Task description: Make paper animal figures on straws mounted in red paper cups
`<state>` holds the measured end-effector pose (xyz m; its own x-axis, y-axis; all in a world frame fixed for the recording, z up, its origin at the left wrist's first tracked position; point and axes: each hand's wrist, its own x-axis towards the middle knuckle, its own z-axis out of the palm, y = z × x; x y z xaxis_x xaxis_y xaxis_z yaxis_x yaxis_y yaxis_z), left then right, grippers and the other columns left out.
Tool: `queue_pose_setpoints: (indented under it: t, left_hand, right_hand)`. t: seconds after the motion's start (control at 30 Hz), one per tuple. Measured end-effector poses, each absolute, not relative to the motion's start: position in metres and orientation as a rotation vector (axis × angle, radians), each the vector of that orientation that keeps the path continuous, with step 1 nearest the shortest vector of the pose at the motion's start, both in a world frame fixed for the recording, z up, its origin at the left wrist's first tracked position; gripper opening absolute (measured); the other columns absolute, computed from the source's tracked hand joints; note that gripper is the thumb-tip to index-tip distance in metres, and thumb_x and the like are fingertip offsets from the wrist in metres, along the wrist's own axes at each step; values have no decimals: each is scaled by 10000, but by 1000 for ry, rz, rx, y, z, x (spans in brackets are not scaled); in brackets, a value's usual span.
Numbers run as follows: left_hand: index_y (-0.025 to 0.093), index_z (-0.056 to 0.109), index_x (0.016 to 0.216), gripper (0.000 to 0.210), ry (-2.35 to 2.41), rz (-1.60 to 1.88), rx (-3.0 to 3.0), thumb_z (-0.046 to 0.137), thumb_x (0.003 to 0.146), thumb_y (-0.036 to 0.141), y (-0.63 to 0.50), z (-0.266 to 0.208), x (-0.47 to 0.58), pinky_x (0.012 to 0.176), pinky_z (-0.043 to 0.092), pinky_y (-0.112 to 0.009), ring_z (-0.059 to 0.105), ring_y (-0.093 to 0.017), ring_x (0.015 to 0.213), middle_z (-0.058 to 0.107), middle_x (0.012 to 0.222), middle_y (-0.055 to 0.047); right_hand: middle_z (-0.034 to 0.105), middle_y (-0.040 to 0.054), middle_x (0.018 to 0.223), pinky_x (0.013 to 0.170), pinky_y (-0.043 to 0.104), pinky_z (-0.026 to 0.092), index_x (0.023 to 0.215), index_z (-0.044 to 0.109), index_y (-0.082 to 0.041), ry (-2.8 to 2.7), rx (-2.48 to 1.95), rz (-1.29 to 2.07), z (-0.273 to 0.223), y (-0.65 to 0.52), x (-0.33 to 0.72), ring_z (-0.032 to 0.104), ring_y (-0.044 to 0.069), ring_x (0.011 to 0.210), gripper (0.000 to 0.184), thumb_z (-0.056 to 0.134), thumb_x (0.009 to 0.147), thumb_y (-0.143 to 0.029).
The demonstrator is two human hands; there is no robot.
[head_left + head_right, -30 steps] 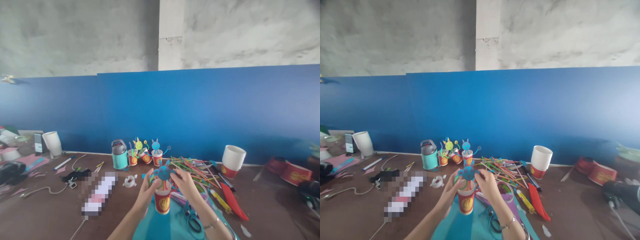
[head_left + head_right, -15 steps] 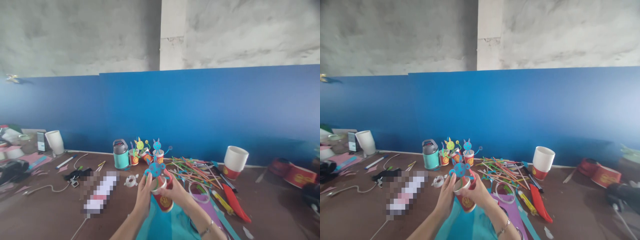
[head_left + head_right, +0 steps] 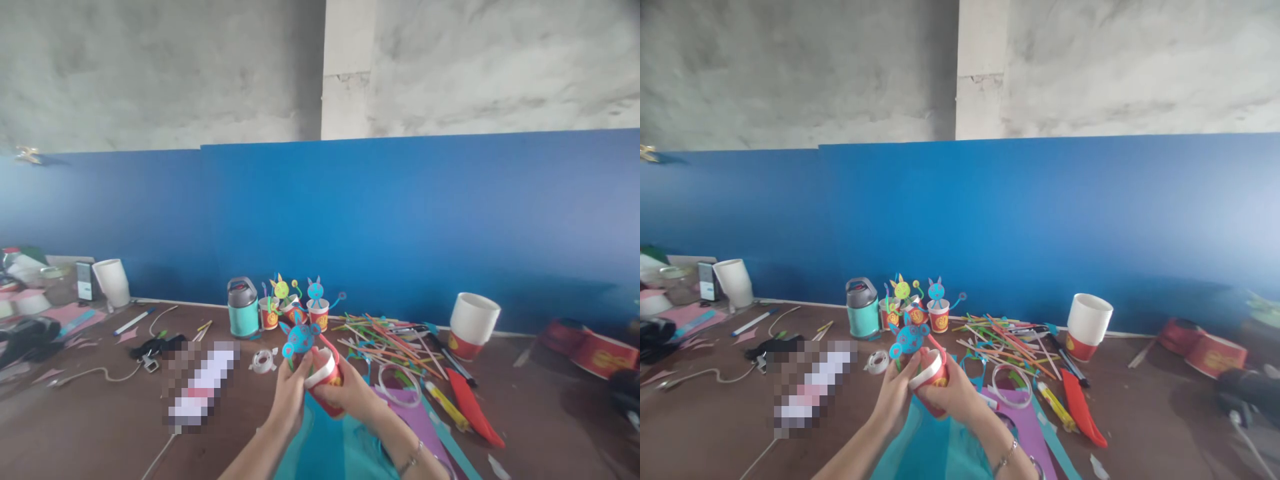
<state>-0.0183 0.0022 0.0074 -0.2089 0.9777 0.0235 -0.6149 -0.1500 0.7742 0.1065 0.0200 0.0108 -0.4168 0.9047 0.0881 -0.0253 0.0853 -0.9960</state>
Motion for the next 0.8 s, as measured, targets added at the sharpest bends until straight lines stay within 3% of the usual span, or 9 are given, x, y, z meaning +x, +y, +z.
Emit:
queue_pose_setpoints:
  t: [0.17,0.4,0.63,0.8]
  left_hand:
    - [156,672,1013,506,739,1690,520,848,573,333,-3,11,-13,768,534,-345,701,-259,836,742,903,-77]
    - [163,666,1036,481,684,1660,487,832,607,305,-3,9,-15,798,517,-351,690,-261,872,738,907,-66]
    - [225,606,1183,549,550,1470,621,784,682,361,-2,1,-24,888,477,-379,634,-287,1040,695,1113,-81]
    - [214,615,1180,544,550,1473,644,774,688,383,-3,9,-27,895,474,-379,631,-299,1051,687,1140,-95]
  right_hand:
    - [700,63,918,695,305,504,1201,550,-127,-1487,-956,1500,10,19,103,641,199,769,713,801,567,-335]
    - [713,64,879,700,341,524,1104,609,-150,-1478,-916,1526,13,19,105,661,228,762,663,829,532,-402]
    - [723,72,854,729,366,523,1027,629,-152,-1490,-872,1486,12,25,110,669,250,785,617,778,584,-555]
    - [725,66,897,724,346,519,1053,596,-161,-1520,-883,1488,16,23,113,668,239,797,572,756,639,-522]
